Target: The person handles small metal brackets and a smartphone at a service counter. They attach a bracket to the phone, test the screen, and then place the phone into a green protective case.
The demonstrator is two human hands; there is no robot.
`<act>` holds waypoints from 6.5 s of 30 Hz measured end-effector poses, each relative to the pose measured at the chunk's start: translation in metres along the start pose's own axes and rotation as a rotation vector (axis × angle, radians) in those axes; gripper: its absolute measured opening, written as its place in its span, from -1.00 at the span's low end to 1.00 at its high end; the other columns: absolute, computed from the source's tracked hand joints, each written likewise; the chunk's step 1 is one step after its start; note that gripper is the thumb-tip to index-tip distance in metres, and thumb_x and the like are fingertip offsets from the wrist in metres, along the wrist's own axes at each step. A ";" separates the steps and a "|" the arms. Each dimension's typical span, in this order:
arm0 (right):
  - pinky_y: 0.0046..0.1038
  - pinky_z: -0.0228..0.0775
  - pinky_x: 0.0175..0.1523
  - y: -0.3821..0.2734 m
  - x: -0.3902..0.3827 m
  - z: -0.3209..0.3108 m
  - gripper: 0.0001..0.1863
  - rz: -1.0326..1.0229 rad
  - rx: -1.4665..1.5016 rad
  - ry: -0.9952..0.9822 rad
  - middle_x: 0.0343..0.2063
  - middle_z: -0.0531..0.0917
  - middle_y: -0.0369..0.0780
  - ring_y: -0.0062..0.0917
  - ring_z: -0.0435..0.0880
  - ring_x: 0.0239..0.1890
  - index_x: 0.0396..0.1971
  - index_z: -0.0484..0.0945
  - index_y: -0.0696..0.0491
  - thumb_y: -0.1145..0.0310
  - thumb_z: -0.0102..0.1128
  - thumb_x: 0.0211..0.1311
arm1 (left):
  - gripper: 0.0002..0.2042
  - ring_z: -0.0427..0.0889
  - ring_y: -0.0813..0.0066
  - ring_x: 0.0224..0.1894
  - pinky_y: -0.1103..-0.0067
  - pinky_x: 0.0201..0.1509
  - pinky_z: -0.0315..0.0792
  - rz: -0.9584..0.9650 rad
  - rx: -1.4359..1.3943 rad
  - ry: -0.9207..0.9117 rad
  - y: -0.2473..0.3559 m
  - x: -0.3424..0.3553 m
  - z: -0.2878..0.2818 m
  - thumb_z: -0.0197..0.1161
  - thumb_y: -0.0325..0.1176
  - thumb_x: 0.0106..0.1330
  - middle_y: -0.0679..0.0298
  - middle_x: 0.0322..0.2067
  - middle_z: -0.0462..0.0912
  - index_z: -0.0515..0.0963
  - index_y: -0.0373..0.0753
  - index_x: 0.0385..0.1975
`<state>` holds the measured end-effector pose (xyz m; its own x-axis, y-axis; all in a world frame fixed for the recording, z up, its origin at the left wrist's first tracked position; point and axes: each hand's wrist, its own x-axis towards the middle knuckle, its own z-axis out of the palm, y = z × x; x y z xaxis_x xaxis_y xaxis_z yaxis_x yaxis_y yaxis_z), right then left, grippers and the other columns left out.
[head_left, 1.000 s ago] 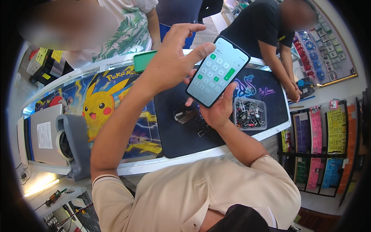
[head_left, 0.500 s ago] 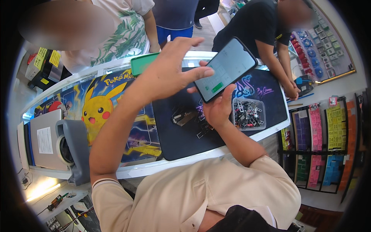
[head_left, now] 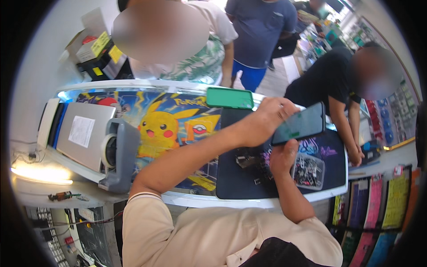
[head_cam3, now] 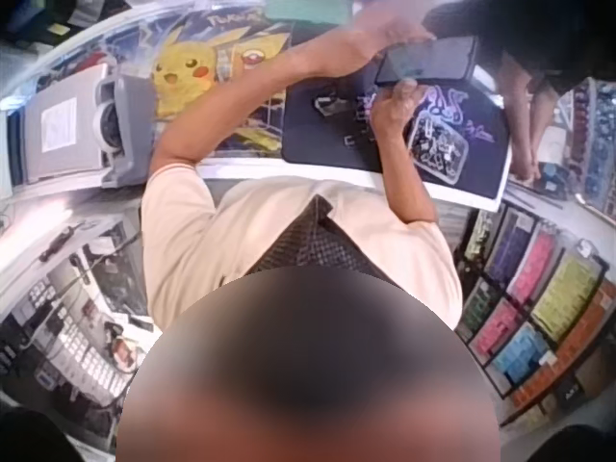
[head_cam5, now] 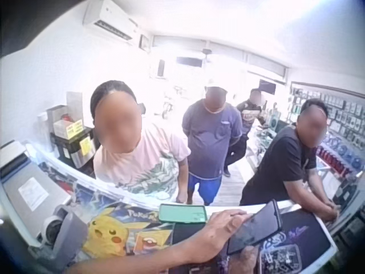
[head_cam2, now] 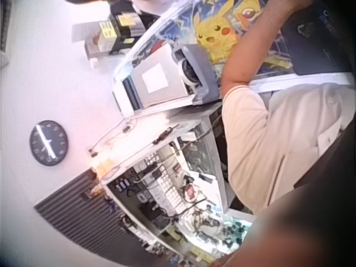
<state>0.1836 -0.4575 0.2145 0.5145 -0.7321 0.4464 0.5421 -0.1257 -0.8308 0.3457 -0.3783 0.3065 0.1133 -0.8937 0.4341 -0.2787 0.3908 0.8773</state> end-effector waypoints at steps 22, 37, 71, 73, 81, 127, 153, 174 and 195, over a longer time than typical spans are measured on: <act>-0.04 0.33 0.49 -0.013 0.006 0.010 -0.08 0.002 0.036 -0.088 0.52 0.29 -0.19 -0.38 0.30 0.56 0.60 0.10 0.03 -0.29 0.11 0.55 | -0.44 0.40 0.02 0.30 0.29 0.50 0.17 0.121 0.066 0.093 -0.008 0.007 0.003 -0.26 0.01 0.78 0.06 0.16 0.61 0.64 -0.27 0.22; -0.24 0.76 -0.25 -0.030 0.015 0.020 -0.10 0.482 0.522 -0.231 0.27 0.62 0.02 -0.15 0.73 0.19 0.58 0.22 -0.08 -0.48 -0.47 0.59 | -0.51 0.48 0.00 0.17 0.23 0.41 0.26 0.015 0.180 0.224 -0.003 0.004 -0.024 0.04 0.00 0.69 0.02 0.05 0.67 0.65 -0.37 0.12; -0.35 0.85 -0.34 -0.021 0.000 0.039 -0.12 0.878 0.460 -0.418 0.24 0.62 0.16 -0.06 0.79 0.12 0.56 0.19 0.08 -0.35 -0.42 0.63 | -0.39 0.60 0.37 0.05 0.43 0.23 0.43 -0.077 -0.002 0.433 -0.049 -0.093 -0.046 -0.17 0.07 0.76 0.12 0.02 0.70 0.59 -0.44 0.18; -0.34 0.86 -0.32 -0.023 -0.003 0.038 -0.23 0.889 0.533 -0.414 0.26 0.60 0.17 -0.04 0.77 0.15 0.57 0.16 0.09 -0.19 -0.24 0.67 | -0.38 0.60 0.37 0.04 0.43 0.23 0.43 -0.110 -0.003 0.450 -0.049 -0.096 -0.043 -0.17 0.07 0.75 0.12 0.02 0.70 0.59 -0.44 0.18; -0.32 0.86 -0.29 -0.022 -0.006 0.036 -0.24 0.844 0.400 -0.439 0.27 0.59 0.16 -0.06 0.75 0.19 0.58 0.13 0.08 -0.05 -0.08 0.58 | -0.37 0.60 0.39 0.05 0.46 0.24 0.44 -0.079 0.014 0.438 -0.052 -0.097 -0.040 -0.17 0.09 0.76 0.13 0.03 0.69 0.58 -0.45 0.20; -0.53 0.48 -0.39 -0.017 -0.028 0.028 -0.16 0.518 0.028 -0.508 -0.03 0.78 -0.07 -0.55 0.67 -0.42 0.13 0.61 0.31 -0.24 0.48 0.28 | -0.62 0.65 0.31 0.00 0.34 0.19 0.51 0.022 0.346 0.418 0.016 -0.095 -0.022 -0.02 -0.11 0.74 0.09 -0.12 0.66 0.63 -0.26 0.12; -0.58 0.45 -0.55 -0.342 -0.506 -0.147 0.21 1.928 0.566 -2.768 -0.10 0.71 0.05 -0.28 0.79 -0.21 0.51 0.18 0.10 -0.66 0.09 0.23 | -0.09 0.63 0.47 0.01 0.48 0.18 0.51 0.284 0.471 2.330 0.268 -0.341 0.832 0.04 0.33 0.59 0.20 0.20 0.56 0.03 -0.24 0.69; -0.45 0.62 -0.62 -0.646 -0.811 -0.540 0.17 3.228 0.046 -2.371 -0.47 0.71 -0.07 -0.26 0.73 -0.63 0.13 0.61 -0.16 -0.92 -0.17 -0.08 | -0.01 0.52 0.31 0.25 0.33 0.43 0.40 0.252 0.701 2.973 0.427 -0.342 1.319 0.52 -0.16 0.36 0.10 0.44 0.36 0.01 -0.17 0.69; -0.53 0.53 -0.56 -0.732 -1.095 -0.648 0.21 3.021 -0.041 -1.998 -0.24 0.74 -0.04 -0.24 0.77 -0.41 0.40 0.46 -0.12 -0.83 -0.12 0.00 | -0.08 0.53 0.13 0.40 0.27 0.41 0.53 0.382 0.167 2.850 0.488 -0.584 1.562 0.46 0.02 0.41 0.10 0.50 0.37 0.10 -0.22 0.62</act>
<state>-1.2065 0.0022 0.1187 -0.8400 0.5133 -0.1759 -0.5382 -0.8292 0.1507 -1.3456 -0.0099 0.1608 0.0796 0.9679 -0.2386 -0.5186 0.2446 0.8193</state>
